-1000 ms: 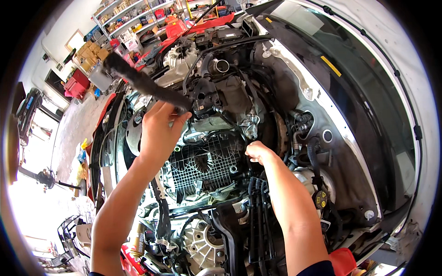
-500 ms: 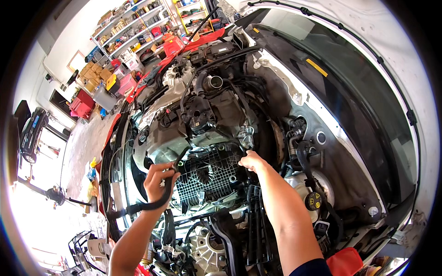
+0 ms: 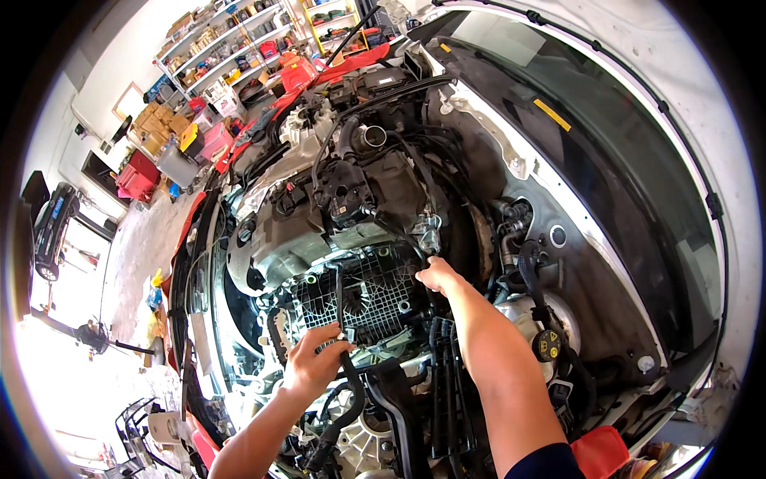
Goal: The person picks up a hose assembly from the floor by hand, brings it to the vehicle's open engine bay, and connects its ends into the engine.
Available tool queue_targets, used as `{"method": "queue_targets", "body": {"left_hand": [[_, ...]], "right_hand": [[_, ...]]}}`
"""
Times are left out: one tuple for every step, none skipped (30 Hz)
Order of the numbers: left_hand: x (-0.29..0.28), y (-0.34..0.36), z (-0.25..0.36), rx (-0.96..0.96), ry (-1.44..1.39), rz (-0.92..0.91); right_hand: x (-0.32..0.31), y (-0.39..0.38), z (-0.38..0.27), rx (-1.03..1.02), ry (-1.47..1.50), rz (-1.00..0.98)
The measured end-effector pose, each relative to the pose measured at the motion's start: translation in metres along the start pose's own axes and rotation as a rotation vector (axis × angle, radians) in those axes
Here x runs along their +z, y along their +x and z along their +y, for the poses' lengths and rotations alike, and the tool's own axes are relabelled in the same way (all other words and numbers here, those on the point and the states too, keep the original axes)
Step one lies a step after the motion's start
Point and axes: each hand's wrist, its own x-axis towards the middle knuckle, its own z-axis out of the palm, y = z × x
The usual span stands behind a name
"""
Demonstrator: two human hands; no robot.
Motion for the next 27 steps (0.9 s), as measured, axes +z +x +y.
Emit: {"method": "queue_targets", "body": {"left_hand": [[-0.006,0.003,0.002,-0.089,-0.057,-0.084],[-0.010,0.005,0.003,-0.178,-0.116,-0.170],[-0.011,0.007,0.003,-0.176,-0.121,-0.170],[-0.015,0.008,0.003,-0.243,-0.242,-0.203],[-0.017,0.009,0.002,-0.308,-0.365,-0.237],[-0.016,0.009,-0.003,-0.367,-0.393,-0.237],[-0.012,0.011,-0.012,-0.349,-0.382,-0.145],[-0.007,0.018,-0.022,-0.471,-0.360,-0.114],[0.002,0.028,-0.033,-0.591,-0.346,-0.089],[0.015,0.040,-0.048,-0.607,-0.304,-0.043],[0.032,0.054,-0.062,-0.623,-0.264,0.002],[0.055,0.070,-0.076,-0.581,-0.204,-0.091],[0.072,0.085,-0.085,-0.541,-0.134,-0.181],[0.087,0.103,-0.089,-0.639,-0.102,-0.349],[0.101,0.119,-0.093,-0.736,-0.066,-0.518],[0.119,0.127,-0.102,-0.814,-0.047,-0.623],[0.133,0.132,-0.105,-0.890,-0.027,-0.727],[0.145,0.131,-0.105,-0.893,-0.026,-0.729],[0.154,0.134,-0.099,-0.896,-0.003,-0.663],[0.160,0.137,-0.093,-0.901,0.021,-0.594],[0.165,0.139,-0.087,-0.961,0.049,-0.624],[0.168,0.144,-0.081,-0.990,0.066,-0.599],[0.171,0.146,-0.078,-1.022,0.086,-0.573],[0.177,0.145,-0.077,-1.013,0.109,-0.558],[0.179,0.146,-0.076,-1.007,0.137,-0.539],[0.179,0.143,-0.073,-0.937,0.192,-0.562],[0.176,0.136,-0.070,-0.844,0.212,-0.604]], "right_hand": [[0.001,0.004,0.002,-0.013,-0.036,0.008],[0.001,0.009,0.003,-0.011,-0.037,0.011],[0.000,0.014,0.004,-0.016,-0.093,0.047],[0.004,0.016,-0.002,-0.031,-0.145,0.075],[0.007,0.017,-0.006,-0.035,-0.143,0.072],[0.010,0.018,-0.009,-0.029,-0.107,0.095],[0.014,0.015,-0.014,-0.023,-0.073,0.114],[0.015,0.012,-0.017,-0.055,-0.173,0.160],[0.014,0.008,-0.017,-0.044,-0.173,0.161],[0.013,0.005,-0.020,-0.086,-0.264,0.199],[0.013,0.002,-0.022,-0.126,-0.356,0.237],[0.011,0.000,-0.019,-0.106,-0.357,0.275],[0.009,-0.002,-0.020,-0.104,-0.378,0.275],[0.007,-0.001,-0.018,-0.109,-0.387,0.271],[0.006,0.000,-0.018,-0.115,-0.396,0.265],[0.008,0.002,-0.018,-0.112,-0.396,0.260],[0.009,0.002,-0.020,-0.116,-0.411,0.240],[0.010,0.003,-0.023,-0.123,-0.425,0.218],[0.010,0.003,-0.023,-0.115,-0.425,0.218],[0.010,0.002,-0.025,-0.087,-0.410,0.214],[0.011,0.002,-0.026,-0.062,-0.394,0.208],[0.012,0.003,-0.022,-0.089,-0.369,0.248],[0.011,0.004,-0.020,-0.089,-0.369,0.242],[0.009,0.006,-0.019,-0.091,-0.380,0.236],[0.007,0.004,-0.022,-0.099,-0.389,0.228],[0.007,0.002,-0.027,-0.086,-0.379,0.220],[0.008,-0.002,-0.031,-0.096,-0.377,0.192]]}}
